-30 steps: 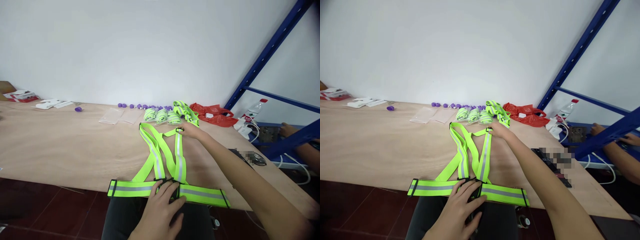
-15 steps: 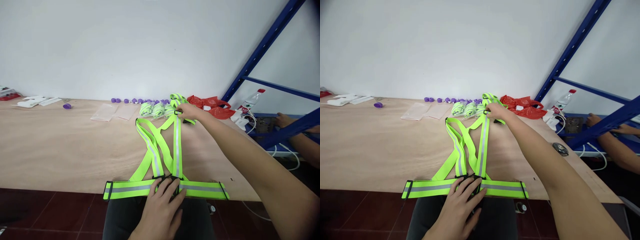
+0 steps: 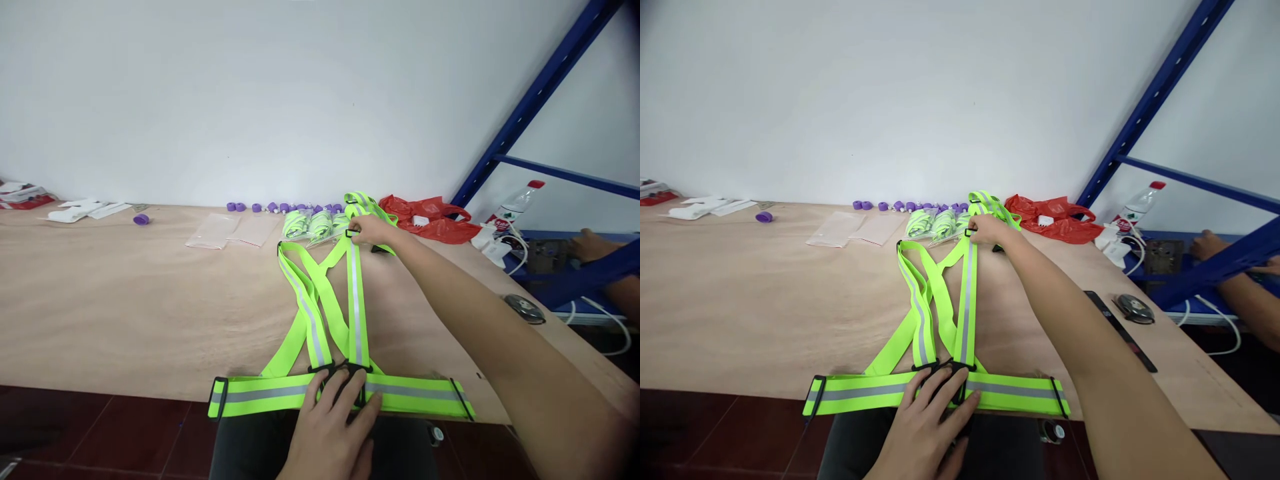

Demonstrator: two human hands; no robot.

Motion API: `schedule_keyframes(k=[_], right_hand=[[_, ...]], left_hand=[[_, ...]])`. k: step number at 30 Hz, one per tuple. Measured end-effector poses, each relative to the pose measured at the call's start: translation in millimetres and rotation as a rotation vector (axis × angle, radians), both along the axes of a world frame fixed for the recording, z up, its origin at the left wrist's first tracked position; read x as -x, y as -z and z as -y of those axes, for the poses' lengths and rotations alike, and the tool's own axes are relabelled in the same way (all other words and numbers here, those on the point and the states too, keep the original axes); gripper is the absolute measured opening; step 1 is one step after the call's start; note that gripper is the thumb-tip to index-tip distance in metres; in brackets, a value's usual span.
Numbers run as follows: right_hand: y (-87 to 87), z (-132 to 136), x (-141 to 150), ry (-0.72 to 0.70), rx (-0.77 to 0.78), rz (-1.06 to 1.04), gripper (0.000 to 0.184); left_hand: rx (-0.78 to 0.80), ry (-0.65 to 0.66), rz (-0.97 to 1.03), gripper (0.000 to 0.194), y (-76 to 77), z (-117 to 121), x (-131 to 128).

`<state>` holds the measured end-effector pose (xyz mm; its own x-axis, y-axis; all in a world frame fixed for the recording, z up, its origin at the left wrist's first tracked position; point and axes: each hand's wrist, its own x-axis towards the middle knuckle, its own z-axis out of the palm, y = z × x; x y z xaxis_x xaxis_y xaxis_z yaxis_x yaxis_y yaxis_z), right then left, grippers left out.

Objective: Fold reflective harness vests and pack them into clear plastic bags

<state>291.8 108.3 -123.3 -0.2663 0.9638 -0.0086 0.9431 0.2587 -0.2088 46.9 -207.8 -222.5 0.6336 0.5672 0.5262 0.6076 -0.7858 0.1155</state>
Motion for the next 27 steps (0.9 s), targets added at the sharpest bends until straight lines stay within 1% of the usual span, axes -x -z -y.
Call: schedule_keyframes(k=[4, 7, 9, 13, 16, 18, 22, 25, 27], right_hand=[[24.6, 1.2, 2.9, 0.013, 0.037, -0.098, 0.036], [32.3, 1.6, 2.2, 0.042, 0.068, -0.207, 0.033], [30.3, 1.9, -1.7, 0.070, 0.100, -0.289, 0.030], [17.0, 7.1, -13.9, 0.110, 0.140, -0.469, 0.028], [9.4, 14.5, -17.7, 0.126, 0.121, -0.579, 0.027], [9.6, 18.7, -15.1, 0.145, 0.094, -0.618, 0.025], [22.8, 24.8, -1.9, 0.217, 0.024, -0.576, 0.026], [35.2, 30.3, 8.0, 0.286, -0.030, -0.438, 0.029], [39.0, 34.7, 14.8, 0.321, -0.087, -0.311, 0.038]], left_hand=[[-0.057, -0.012, 0.040, 0.046, 6.5, -2.8, -2.6], [-0.075, 0.005, 0.056, 0.044, 9.1, -5.3, -3.8], [-0.056, 0.028, 0.041, 0.045, 8.3, -6.1, -3.3], [0.004, 0.056, -0.008, 0.046, 1.9, -4.7, 0.0], [0.053, 0.064, -0.049, 0.046, -3.3, -2.8, 1.3], [0.072, 0.060, -0.053, 0.047, -5.5, -2.0, 1.1], [0.092, 0.057, -0.059, 0.048, -5.0, -1.4, -0.4], [0.078, 0.051, -0.071, 0.049, -0.6, -2.1, -1.7], [0.044, 0.048, -0.059, 0.049, 2.6, -3.0, -2.4]])
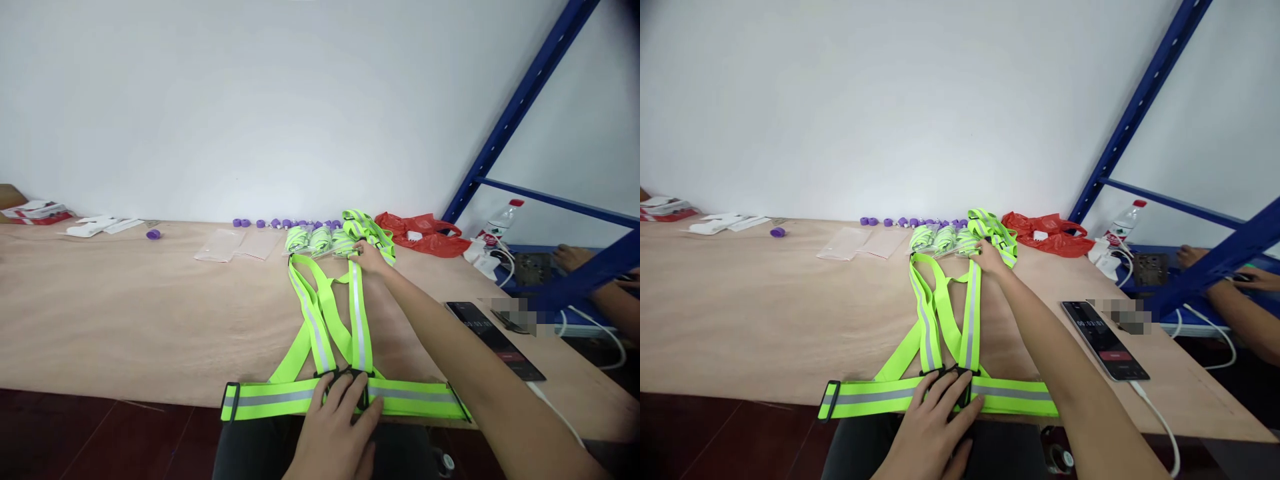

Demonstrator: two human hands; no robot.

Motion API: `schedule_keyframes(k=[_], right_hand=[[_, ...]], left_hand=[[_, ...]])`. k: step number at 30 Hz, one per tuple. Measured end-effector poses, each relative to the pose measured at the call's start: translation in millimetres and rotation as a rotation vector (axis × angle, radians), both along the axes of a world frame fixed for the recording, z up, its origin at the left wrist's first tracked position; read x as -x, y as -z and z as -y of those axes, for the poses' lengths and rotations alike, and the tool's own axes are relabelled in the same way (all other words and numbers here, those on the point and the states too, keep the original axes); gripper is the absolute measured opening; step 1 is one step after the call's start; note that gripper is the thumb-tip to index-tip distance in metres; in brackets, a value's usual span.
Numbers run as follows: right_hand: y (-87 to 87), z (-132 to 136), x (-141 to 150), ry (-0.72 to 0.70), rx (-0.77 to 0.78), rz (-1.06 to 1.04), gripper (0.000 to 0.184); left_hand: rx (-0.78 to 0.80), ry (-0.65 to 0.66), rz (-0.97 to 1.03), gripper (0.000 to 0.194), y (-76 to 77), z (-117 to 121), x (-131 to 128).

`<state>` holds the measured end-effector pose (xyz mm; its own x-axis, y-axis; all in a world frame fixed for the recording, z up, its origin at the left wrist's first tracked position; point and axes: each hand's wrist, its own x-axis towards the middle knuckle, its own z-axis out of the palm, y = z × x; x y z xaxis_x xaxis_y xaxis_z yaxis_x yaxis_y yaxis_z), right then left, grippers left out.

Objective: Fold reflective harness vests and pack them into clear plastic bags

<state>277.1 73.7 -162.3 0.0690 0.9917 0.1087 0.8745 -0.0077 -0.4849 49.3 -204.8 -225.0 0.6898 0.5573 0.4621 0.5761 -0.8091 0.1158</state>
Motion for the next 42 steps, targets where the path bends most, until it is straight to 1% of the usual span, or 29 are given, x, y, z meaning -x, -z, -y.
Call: schedule_keyframes(k=[2, 3, 5, 8, 10, 13, 15, 17, 19, 21, 24, 25, 27, 30, 31, 33, 36, 39, 42], right_hand=[[-1.5, 3.2, 10.6, 0.018, -0.058, 0.136, 0.049], [-3.9, 3.9, 18.4, 0.004, -0.089, 0.197, 0.051], [-10.4, 2.5, 40.0, -0.071, -0.138, 0.298, 0.046], [-18.5, -6.3, 84.0, -0.247, -0.144, 0.391, 0.036], [-21.4, -14.9, 115.1, -0.340, -0.116, 0.427, 0.035], [-24.1, -27.7, 153.6, -0.429, -0.035, 0.477, 0.040], [-26.8, -34.2, 170.3, -0.484, 0.042, 0.522, 0.038], [-31.6, -37.9, 179.7, -0.552, 0.118, 0.567, 0.031], [-38.9, -38.7, 183.1, -0.617, 0.173, 0.608, 0.025], [-48.5, -37.1, 182.3, -0.651, 0.209, 0.648, 0.020], [-65.8, -31.8, 175.7, -0.644, 0.234, 0.702, 0.011], [-72.0, -29.6, 172.5, -0.634, 0.233, 0.713, 0.013], [-85.1, -25.2, 165.4, -0.610, 0.215, 0.716, 0.023], [-106.2, -19.8, 153.2, -0.572, 0.155, 0.692, 0.047], [-113.8, -18.6, 148.9, -0.560, 0.134, 0.681, 0.053], [-129.0, -17.3, 139.6, -0.541, 0.098, 0.660, 0.053], [-149.0, -17.4, 124.6, -0.520, 0.058, 0.623, 0.045], [-158.3, -20.6, 110.0, -0.502, 0.026, 0.572, 0.046], [-153.4, -28.2, 99.8, -0.486, 0.009, 0.533, 0.044]], left_hand=[[-0.031, -0.006, 0.024, 0.050, 2.2, -0.9, -0.4], [-0.045, -0.008, 0.037, 0.049, 3.0, -1.4, -0.6], [-0.078, -0.014, 0.068, 0.047, 5.3, -2.4, -1.5], [-0.115, -0.027, 0.117, 0.042, 14.1, -4.2, -5.3], [-0.124, -0.044, 0.156, 0.042, 24.2, -5.5, -9.5], [-0.138, -0.064, 0.200, 0.044, 40.2, -6.6, -15.1], [-0.150, -0.076, 0.205, 0.041, 46.4, -6.1, -16.3], [-0.186, -0.103, 0.231, 0.033, 46.0, -4.5, -15.0], [-0.225, -0.144, 0.282, 0.026, 39.6, -2.3, -11.4], [-0.239, -0.171, 0.315, 0.024, 29.8, -0.2, -6.4], [-0.181, -0.163, 0.289, 0.027, 15.8, 2.3, 1.1], [-0.153, -0.156, 0.274, 0.028, 12.5, 3.1, 3.1], [-0.112, -0.136, 0.256, 0.029, 8.2, 4.4, 6.4], [-0.072, -0.103, 0.230, 0.031, 5.4, 6.3, 10.1], [-0.054, -0.095, 0.218, 0.032, 4.5, 6.9, 11.2], [-0.007, -0.082, 0.182, 0.036, 1.8, 8.3, 13.2], [0.051, -0.068, 0.127, 0.040, -4.1, 10.1, 15.8], [0.071, -0.058, 0.105, 0.044, -7.4, 10.8, 16.9], [0.049, -0.067, 0.098, 0.043, -4.0, 10.3, 16.1]])
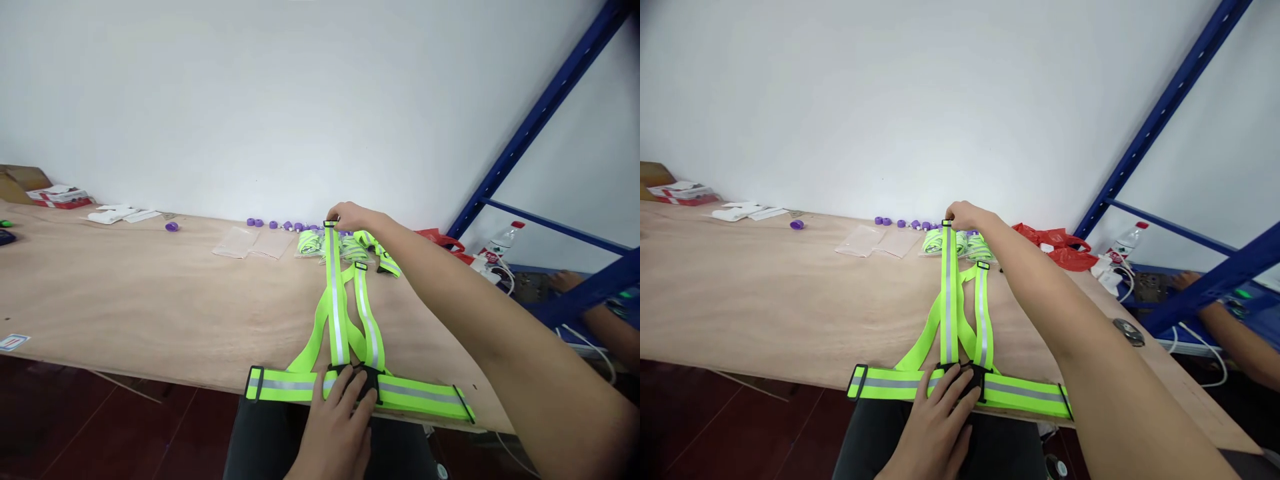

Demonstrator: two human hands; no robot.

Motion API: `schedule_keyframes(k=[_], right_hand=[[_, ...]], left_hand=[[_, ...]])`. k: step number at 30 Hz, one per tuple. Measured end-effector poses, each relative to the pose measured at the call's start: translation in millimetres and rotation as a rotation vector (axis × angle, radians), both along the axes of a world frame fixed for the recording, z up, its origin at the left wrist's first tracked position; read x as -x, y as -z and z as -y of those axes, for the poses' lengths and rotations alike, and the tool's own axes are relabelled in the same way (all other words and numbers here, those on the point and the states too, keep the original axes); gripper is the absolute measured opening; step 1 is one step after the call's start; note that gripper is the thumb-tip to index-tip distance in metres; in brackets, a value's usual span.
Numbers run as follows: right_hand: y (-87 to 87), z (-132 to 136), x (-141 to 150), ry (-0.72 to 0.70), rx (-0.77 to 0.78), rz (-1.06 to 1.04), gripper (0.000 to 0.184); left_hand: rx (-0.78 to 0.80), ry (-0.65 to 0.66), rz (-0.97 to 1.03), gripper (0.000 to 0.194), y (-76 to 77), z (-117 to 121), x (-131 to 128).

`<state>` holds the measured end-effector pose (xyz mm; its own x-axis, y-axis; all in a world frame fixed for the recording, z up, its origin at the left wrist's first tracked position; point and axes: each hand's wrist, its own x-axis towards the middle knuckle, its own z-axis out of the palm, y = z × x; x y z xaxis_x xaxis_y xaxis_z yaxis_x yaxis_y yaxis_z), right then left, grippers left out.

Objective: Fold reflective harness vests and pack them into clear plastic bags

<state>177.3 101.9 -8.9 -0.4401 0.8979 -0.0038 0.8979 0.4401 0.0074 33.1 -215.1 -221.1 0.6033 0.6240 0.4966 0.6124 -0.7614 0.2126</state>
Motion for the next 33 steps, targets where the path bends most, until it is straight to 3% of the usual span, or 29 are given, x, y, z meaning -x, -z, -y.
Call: schedule_keyframes(k=[7, 13, 18, 26, 29, 33], right_hand=[[38.5, -19.6, 4.4, -0.010, -0.033, -0.027, 0.043], [95.1, -24.0, 13.4, 0.036, 0.031, -0.014, 0.028], [134.4, -27.8, 10.1, 0.100, 0.067, -0.012, 0.031], [143.9, -21.9, 13.6, 0.112, 0.008, -0.002, 0.029], [140.5, -14.4, 10.2, 0.102, -0.031, -0.036, 0.035], [127.9, -7.2, -16.7, 0.136, -0.075, -0.091, 0.036]], left_hand=[[-0.172, -0.069, 0.099, 0.042, 18.9, -4.6, -7.1], [-0.338, -0.087, 0.158, 0.037, 26.9, -13.7, -13.8], [-0.357, -0.096, 0.163, 0.036, 31.8, -15.2, -14.1], [-0.272, 0.012, -0.030, 0.056, 33.8, -15.8, -1.0], [-0.128, 0.042, -0.089, 0.060, 29.5, -13.4, 2.2], [0.102, 0.085, -0.132, 0.064, 8.9, -6.8, 6.0]])
